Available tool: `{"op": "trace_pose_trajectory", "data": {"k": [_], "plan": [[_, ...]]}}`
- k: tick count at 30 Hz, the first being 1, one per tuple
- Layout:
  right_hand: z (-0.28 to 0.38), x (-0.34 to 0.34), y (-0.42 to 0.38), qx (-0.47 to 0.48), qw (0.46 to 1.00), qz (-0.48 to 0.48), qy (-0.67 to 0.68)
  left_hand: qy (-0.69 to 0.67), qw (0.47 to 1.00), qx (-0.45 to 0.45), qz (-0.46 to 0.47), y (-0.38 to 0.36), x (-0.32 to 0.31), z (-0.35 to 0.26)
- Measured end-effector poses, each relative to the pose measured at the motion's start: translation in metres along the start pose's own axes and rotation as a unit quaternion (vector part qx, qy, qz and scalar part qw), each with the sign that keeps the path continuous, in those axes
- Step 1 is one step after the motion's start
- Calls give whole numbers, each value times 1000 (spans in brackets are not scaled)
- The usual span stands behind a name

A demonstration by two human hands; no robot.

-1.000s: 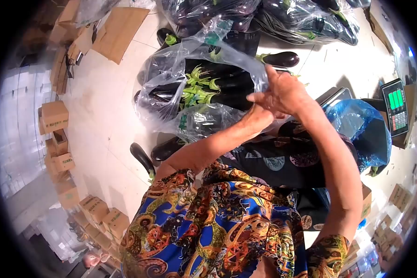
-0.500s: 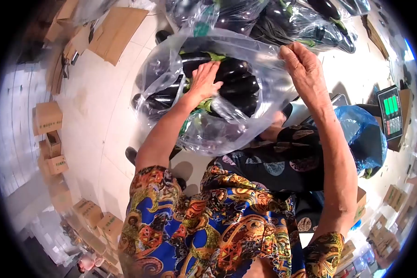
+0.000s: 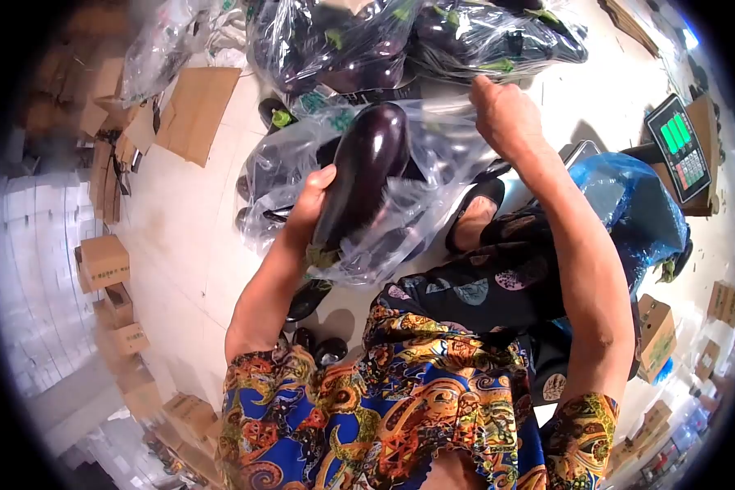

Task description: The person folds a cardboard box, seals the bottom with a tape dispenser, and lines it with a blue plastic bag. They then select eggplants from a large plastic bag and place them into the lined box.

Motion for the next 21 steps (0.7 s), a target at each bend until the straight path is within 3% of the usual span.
{"op": "trace_pose_trajectory", "data": {"k": [2, 5, 6, 9, 12, 15, 17, 19, 20, 21], "plan": [[2, 3, -4, 26, 996, 45, -77, -31, 994, 9, 107, -12, -24, -7], [6, 5, -28, 92, 986, 98, -97, -17, 994, -60, 85, -11, -58, -20], [11, 14, -35, 115, 987, 65, -90, -20, 989, -69, 131, -4, -70, -27], [4, 49, -48, 51, 996, 35, 71, 49, 986, -135, 79, 10, -106, -34], [-2, 71, -56, -83, 936, 142, 312, 35, 989, -115, 87, 17, -121, -31], [-2, 68, -69, 6, 950, 91, 299, 63, 987, -126, 72, 17, -118, -35], [15, 60, -73, 90, 979, 64, 172, 123, 983, -126, 46, -4, -106, -43], [36, 50, -76, 181, 980, 68, 45, 198, 967, -141, 76, -23, -77, -42], [48, 44, -78, 214, 975, 57, 12, 242, 965, -79, 65, -35, -48, -34], [59, 41, -81, 297, 955, -15, -17, 282, 958, -15, 55, -48, -14, -23]]}}
Point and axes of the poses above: each hand's wrist, its own y-axis towards the middle knuckle, its own x-axis out of the back of the hand, z = x × y, the point moved 4 cm from there along y, towards the middle knuckle, and after that the axes turned 14 degrees about -z, right-handed, at the moved point
